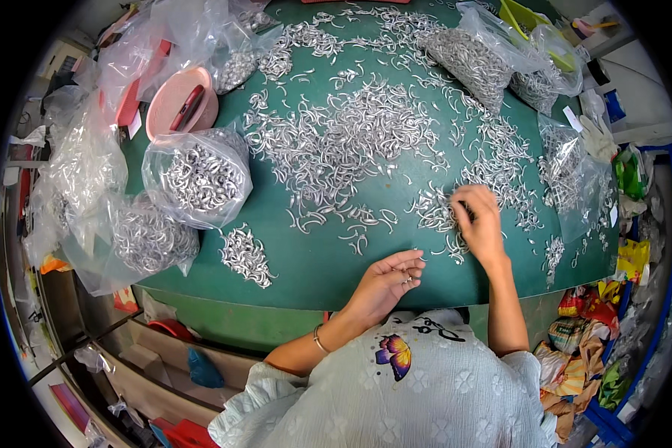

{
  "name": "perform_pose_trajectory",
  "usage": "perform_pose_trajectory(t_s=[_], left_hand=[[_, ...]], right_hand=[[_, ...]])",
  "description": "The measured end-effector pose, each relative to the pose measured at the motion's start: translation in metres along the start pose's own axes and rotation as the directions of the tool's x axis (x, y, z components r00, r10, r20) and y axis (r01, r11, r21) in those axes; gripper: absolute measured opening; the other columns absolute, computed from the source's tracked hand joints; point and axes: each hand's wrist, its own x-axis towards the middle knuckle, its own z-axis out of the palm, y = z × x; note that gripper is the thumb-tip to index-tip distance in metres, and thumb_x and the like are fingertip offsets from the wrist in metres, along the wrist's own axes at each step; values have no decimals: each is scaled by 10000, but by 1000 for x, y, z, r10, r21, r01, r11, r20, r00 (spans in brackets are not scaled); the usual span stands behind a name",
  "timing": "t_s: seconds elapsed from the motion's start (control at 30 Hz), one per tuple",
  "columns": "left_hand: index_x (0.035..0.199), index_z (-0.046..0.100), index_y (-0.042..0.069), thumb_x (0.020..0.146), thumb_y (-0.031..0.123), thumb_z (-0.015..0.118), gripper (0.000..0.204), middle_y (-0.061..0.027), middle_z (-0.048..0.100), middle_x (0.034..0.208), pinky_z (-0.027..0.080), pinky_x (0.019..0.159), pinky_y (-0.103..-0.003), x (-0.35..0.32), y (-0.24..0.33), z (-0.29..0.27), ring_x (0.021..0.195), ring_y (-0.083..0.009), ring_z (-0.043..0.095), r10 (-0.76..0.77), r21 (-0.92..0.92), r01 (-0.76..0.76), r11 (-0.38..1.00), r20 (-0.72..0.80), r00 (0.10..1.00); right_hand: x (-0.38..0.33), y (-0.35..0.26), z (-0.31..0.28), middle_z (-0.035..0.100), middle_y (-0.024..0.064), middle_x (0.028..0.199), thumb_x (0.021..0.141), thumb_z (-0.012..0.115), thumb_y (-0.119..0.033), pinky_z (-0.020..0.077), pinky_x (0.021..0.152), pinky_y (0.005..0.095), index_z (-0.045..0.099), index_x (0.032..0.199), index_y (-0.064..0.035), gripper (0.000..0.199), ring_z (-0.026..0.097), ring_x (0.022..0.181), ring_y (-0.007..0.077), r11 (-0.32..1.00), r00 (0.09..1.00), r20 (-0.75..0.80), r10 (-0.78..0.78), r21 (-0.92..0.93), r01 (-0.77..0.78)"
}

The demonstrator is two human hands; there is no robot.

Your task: The person sorts small silver curved components from a large pile on a green table, picking them up by hand and placing them into different bags and containers.

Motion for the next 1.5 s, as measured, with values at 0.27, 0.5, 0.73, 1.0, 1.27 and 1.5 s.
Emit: perform_pose_trajectory(t_s=[0.27,0.5,0.73,1.0,1.27,1.5], left_hand=[[1251,563,-27,948,43,518,315,-94,626,1136,470,909,-293,7,-17,-6,1013,-153,589,50,-119,-35,992,119,992],[1264,519,-37,988,112,505,314,-49,585,969,466,806,-285,-2,5,41,862,-148,547,144,-139,-194,971,-307,941],[1240,537,-36,994,138,520,302,-24,560,885,459,766,-276,1,-6,3,787,-129,515,169,-184,-161,970,27,985],[1300,507,-47,1001,108,477,339,-97,606,1104,464,919,-326,0,-2,4,1001,-179,572,165,-71,-171,983,-89,982],[1372,392,-113,1017,165,429,453,-193,460,1401,291,1159,-430,-6,8,14,1295,-286,453,209,-139,-231,963,-154,966],[1251,540,-14,1022,198,479,317,-22,506,816,416,696,-269,-8,-6,-15,758,-128,473,222,-279,-187,942,99,970]], right_hand=[[46,-35,40,589,84,869,762,728,-88,386,782,387,635,864,-55,142,543,882,283,991,995,-79,-61,-121,51],[23,-47,19,611,102,892,761,683,-6,433,820,393,612,832,-21,101,567,875,305,962,973,213,-91,270,31],[60,-43,67,586,97,818,794,711,-96,404,791,386,609,858,-24,140,547,813,302,994,993,-107,-53,-99,42],[42,-34,57,583,99,921,800,689,-84,375,759,402,594,859,-46,118,521,886,278,991,997,23,-77,-108,80],[33,-53,42,557,107,920,818,663,-73,394,835,436,599,911,-18,126,523,910,310,992,968,221,-122,62,111],[44,-66,60,583,103,951,803,670,-36,416,839,408,633,928,-24,131,539,922,315,933,966,189,-174,346,101]])
